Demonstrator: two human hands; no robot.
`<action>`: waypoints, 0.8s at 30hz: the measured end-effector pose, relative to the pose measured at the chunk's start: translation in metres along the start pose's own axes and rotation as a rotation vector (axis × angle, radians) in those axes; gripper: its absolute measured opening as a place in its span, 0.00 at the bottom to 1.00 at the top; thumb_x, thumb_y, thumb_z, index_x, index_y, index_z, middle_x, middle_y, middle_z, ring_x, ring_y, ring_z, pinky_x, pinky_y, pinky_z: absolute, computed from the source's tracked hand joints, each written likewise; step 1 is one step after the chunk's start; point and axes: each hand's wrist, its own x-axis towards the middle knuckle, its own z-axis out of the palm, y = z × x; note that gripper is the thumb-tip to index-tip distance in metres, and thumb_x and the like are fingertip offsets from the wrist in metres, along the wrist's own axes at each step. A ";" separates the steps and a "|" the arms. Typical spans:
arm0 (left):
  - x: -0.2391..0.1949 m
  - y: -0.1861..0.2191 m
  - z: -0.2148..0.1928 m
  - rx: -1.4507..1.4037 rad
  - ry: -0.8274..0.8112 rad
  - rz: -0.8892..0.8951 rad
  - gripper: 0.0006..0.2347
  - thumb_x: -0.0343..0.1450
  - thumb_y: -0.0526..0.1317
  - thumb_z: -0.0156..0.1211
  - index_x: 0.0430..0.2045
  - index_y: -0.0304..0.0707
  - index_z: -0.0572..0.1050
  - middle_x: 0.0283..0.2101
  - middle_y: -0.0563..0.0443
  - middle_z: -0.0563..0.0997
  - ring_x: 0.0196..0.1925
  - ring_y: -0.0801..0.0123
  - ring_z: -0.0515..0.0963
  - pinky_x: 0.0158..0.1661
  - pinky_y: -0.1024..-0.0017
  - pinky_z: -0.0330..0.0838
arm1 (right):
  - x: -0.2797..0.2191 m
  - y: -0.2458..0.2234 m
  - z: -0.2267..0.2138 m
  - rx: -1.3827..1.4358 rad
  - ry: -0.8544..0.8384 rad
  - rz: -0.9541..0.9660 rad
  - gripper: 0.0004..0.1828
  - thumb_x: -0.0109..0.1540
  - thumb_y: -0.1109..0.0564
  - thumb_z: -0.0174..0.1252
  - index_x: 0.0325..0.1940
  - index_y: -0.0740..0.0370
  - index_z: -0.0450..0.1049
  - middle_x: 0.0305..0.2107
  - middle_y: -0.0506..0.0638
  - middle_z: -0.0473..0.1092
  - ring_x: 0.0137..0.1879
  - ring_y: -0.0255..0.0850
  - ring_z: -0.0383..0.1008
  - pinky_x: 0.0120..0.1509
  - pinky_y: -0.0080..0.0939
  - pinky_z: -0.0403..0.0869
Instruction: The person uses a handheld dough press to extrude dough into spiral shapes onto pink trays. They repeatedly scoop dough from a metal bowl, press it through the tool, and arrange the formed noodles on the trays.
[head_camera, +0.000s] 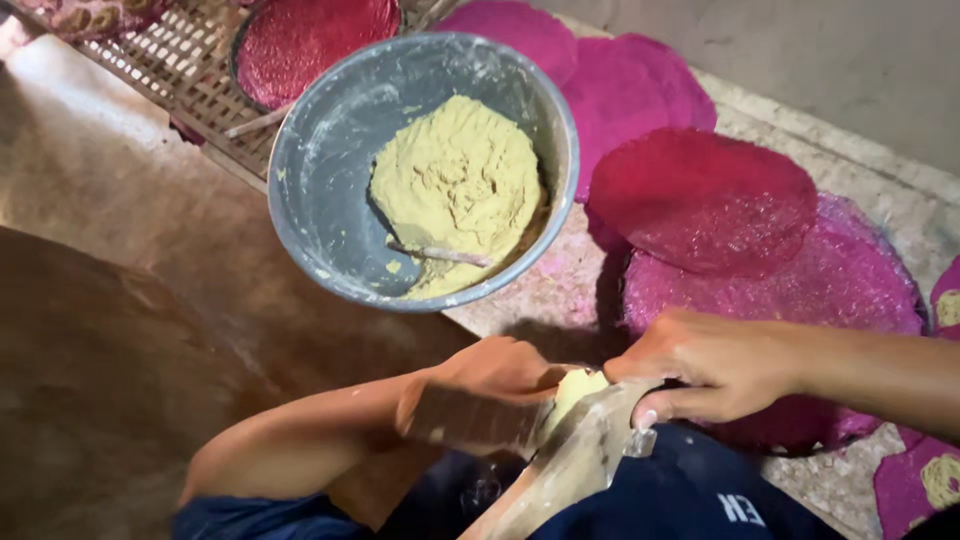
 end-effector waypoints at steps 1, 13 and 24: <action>-0.008 -0.001 0.003 0.037 -0.004 -0.017 0.14 0.67 0.44 0.61 0.44 0.40 0.75 0.24 0.44 0.79 0.28 0.45 0.79 0.27 0.52 0.71 | 0.003 0.000 0.006 0.055 -0.016 0.020 0.19 0.71 0.45 0.52 0.43 0.64 0.70 0.29 0.56 0.72 0.37 0.56 0.76 0.39 0.52 0.72; -0.146 -0.212 -0.083 -0.710 0.339 -0.268 0.16 0.73 0.46 0.60 0.43 0.30 0.82 0.42 0.45 0.87 0.40 0.68 0.84 0.43 0.69 0.79 | 0.062 0.029 -0.093 -1.093 0.428 -0.124 0.10 0.62 0.50 0.62 0.36 0.58 0.76 0.25 0.49 0.72 0.29 0.41 0.72 0.30 0.43 0.70; -0.071 -0.253 -0.038 -1.367 0.499 -0.203 0.16 0.65 0.37 0.57 0.45 0.25 0.75 0.30 0.45 0.78 0.30 0.64 0.77 0.34 0.67 0.73 | 0.057 0.154 -0.093 -1.094 1.279 0.492 0.27 0.71 0.50 0.62 0.68 0.68 0.62 0.61 0.63 0.59 0.66 0.54 0.62 0.64 0.53 0.70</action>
